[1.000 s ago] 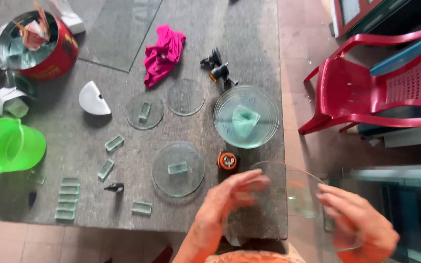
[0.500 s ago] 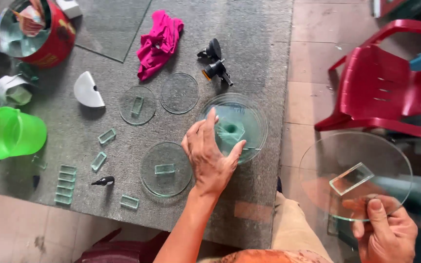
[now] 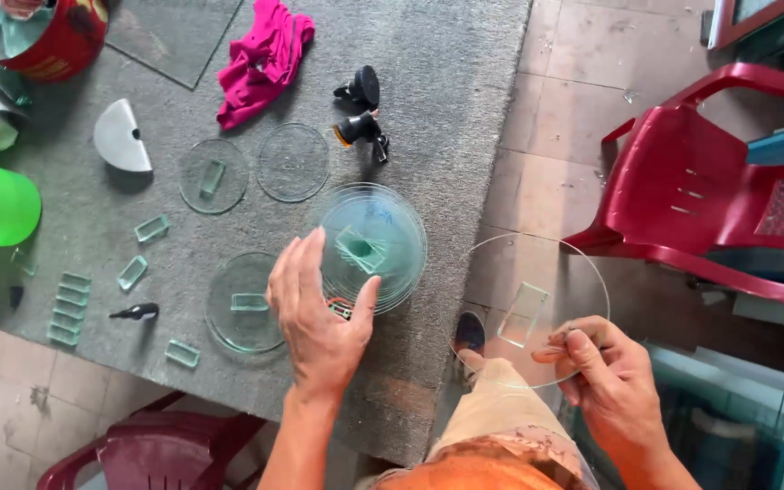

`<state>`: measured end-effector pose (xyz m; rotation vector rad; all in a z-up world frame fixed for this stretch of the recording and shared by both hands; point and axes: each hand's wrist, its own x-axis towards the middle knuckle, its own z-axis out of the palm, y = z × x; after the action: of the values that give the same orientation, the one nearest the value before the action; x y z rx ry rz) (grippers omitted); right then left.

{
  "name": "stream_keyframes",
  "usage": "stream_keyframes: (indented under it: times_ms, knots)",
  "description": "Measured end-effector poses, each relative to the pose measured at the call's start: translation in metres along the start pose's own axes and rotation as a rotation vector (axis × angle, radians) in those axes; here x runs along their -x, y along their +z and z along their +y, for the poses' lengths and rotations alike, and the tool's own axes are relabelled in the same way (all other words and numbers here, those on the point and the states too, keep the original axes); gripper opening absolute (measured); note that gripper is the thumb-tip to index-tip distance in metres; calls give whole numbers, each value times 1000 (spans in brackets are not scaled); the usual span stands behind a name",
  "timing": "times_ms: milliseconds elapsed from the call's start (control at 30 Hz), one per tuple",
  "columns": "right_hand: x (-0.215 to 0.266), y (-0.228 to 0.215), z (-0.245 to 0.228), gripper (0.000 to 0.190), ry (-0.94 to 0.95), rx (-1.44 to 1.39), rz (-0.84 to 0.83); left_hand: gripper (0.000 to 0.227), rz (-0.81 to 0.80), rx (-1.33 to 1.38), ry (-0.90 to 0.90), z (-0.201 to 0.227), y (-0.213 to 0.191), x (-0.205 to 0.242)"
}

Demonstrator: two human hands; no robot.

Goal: A person cleans, measures, and assembles small glass components onto circular glass plates at a workshop table.

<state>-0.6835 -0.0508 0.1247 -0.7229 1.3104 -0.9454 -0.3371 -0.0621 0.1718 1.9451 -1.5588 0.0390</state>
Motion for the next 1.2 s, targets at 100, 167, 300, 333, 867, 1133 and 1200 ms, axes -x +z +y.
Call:
stream_keyframes:
  times_ms: [100,167,300,333,867,1133,1200]
  knots:
    - [-7,6,1,23,48,-56,-66,59,74,111,-81,29,-22,19]
    - [-10,10,2,22,70,-81,-95,47,94,190,-168,53,-35,37]
    - [-14,23,0,26,79,-76,-191,59,-176,929,-739,67,-35,79]
    - [-15,26,-1,25,104,-81,-204,69,-281,1227,-868,63,-30,90]
    - [-51,129,-93,13,-210,341,-350,62,-152,1221,-734,26,-44,51]
    - [-89,166,-96,12,-396,530,-331,44,14,1158,-723,-7,-22,26]
    - [-100,172,-93,12,-432,597,-321,45,19,1135,-731,-11,-20,27]
